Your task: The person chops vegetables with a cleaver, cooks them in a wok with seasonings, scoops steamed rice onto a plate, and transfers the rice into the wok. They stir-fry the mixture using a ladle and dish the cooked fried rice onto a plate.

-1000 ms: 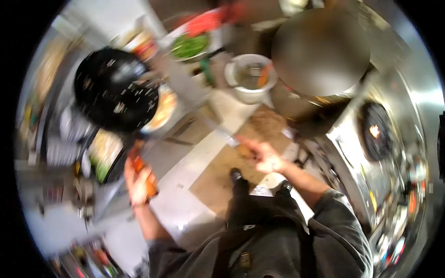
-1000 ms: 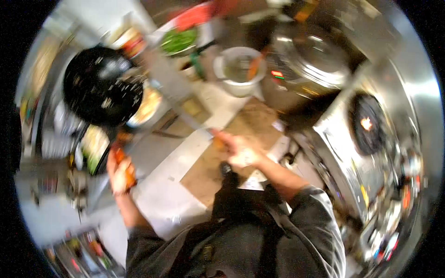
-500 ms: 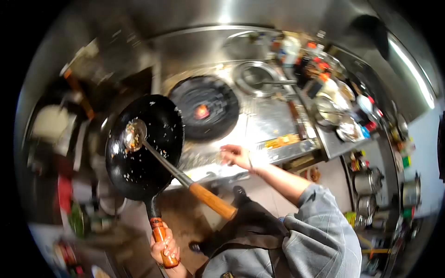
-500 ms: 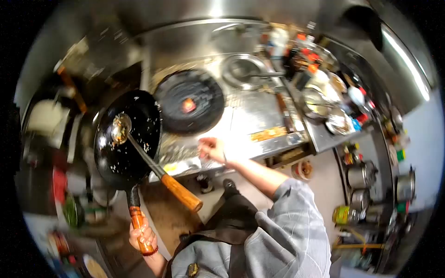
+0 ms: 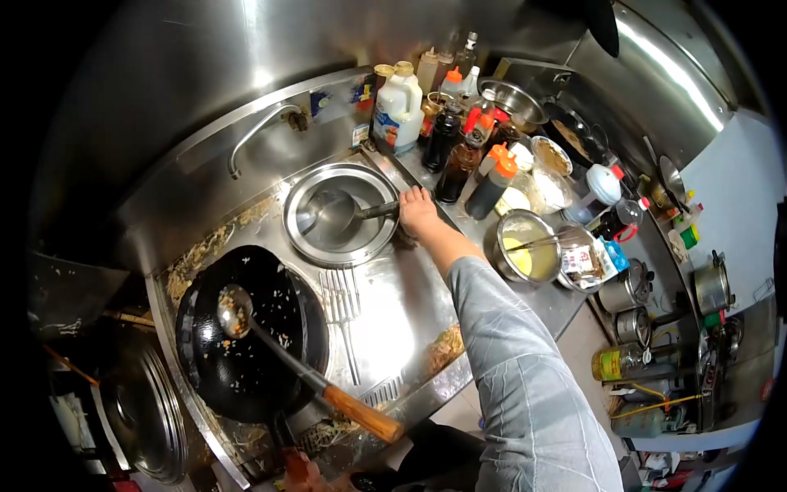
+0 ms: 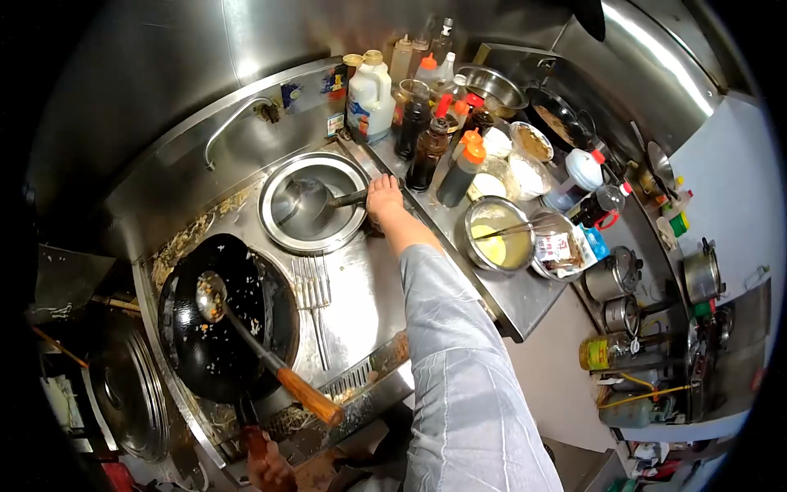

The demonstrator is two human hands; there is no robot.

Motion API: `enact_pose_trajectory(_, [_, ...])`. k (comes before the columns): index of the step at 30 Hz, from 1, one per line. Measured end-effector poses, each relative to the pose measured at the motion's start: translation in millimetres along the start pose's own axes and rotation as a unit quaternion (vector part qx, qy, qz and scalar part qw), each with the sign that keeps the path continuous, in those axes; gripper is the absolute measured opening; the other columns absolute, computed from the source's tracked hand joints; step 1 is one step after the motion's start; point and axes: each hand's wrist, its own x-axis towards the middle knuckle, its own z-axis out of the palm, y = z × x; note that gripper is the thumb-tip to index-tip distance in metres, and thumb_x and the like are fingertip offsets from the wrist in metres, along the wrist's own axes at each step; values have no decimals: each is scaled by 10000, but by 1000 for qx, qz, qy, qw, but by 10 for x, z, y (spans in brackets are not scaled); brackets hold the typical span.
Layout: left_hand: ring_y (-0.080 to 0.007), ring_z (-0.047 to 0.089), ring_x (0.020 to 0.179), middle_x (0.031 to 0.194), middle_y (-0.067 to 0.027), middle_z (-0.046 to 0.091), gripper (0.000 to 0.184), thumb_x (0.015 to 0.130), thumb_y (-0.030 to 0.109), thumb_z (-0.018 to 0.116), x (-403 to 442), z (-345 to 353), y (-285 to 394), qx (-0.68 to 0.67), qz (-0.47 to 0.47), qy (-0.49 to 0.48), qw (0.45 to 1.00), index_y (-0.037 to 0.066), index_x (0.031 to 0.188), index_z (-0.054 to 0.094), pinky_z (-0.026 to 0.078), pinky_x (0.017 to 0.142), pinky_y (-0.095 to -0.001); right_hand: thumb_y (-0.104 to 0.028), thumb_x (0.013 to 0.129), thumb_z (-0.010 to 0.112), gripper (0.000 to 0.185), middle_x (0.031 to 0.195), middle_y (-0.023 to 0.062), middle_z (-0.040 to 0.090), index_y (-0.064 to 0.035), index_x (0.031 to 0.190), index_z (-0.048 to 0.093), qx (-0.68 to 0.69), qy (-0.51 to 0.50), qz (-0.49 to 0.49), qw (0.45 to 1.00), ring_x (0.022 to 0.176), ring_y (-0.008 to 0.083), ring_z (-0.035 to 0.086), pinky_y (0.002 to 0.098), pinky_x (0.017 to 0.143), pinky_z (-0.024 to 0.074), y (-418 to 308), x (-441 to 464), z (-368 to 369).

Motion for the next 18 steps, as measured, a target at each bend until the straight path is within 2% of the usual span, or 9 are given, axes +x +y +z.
enact_pose_trajectory(1, [-240,532,550,1007,-143,549,630,813,214,653,-27,-114,36,-16,6,10,1000,20,1319,331,448,508,-370,-84,809,433,414,1306,141,451,19,1208,467,-67,-146,-7,987,1256,302,358,445,1046,243,-24,35,-181])
enact_pose_trajectory(2, [-240,532,550,1007,-143,549,630,813,214,653,18,-61,59,-21,13,19,1000,20,1319,331,448,508,-370,-76,799,468,280,1077,121,608,-6,1042,589,-113,-161,-27,980,1044,252,555,402,899,422,-82,47,-311])
enact_pose_trajectory(3, [-224,542,569,937,-165,527,516,823,98,550,20,35,58,-16,22,66,997,-2,1275,322,465,516,-360,-71,789,493,203,893,107,617,-16,939,617,-13,-328,7,944,835,216,581,365,743,464,-131,85,-461])
enact_pose_trajectory(4, [-207,552,588,868,-187,505,421,833,-19,448,-18,136,62,-11,39,116,992,-23,1232,313,482,525,-349,-65,779,517,146,708,93,626,-25,837,645,80,-486,33,870,626,180,607,329,587,507,-182,130,-521])
enact_pose_trajectory(6, [-181,531,506,781,-160,515,472,773,3,542,-68,160,134,134,95,198,966,-26,1207,358,457,437,-322,-85,801,480,142,549,35,538,-56,693,569,361,-637,113,672,459,130,523,290,403,409,-267,113,-315])
enact_pose_trajectory(10, [-144,484,498,690,-86,444,470,757,32,574,-87,205,299,215,43,194,956,-2,1186,384,432,438,-286,-22,801,461,171,527,57,493,-42,646,529,344,-504,116,784,399,124,474,288,349,395,-586,102,-1047])
enact_pose_trajectory(13, [-161,509,553,820,-131,490,582,773,13,537,-157,418,197,253,51,197,946,29,1309,310,426,461,-283,-6,665,602,123,509,121,531,37,551,587,228,-410,21,883,398,184,488,325,319,347,-448,103,-1200])
enact_pose_trajectory(15, [-157,522,574,831,-116,504,586,780,-27,517,-289,525,175,266,51,190,944,45,1322,306,426,469,-272,-19,612,594,104,469,117,519,20,515,592,233,-451,-111,855,400,179,516,317,308,347,-51,52,-1168])
enact_pose_trajectory(18, [-146,521,554,792,-86,510,568,778,-35,534,-397,437,118,318,91,230,915,47,1300,326,426,461,-263,-103,621,605,151,474,87,527,10,523,587,260,-339,6,904,411,156,507,304,361,363,81,-550,-1658])
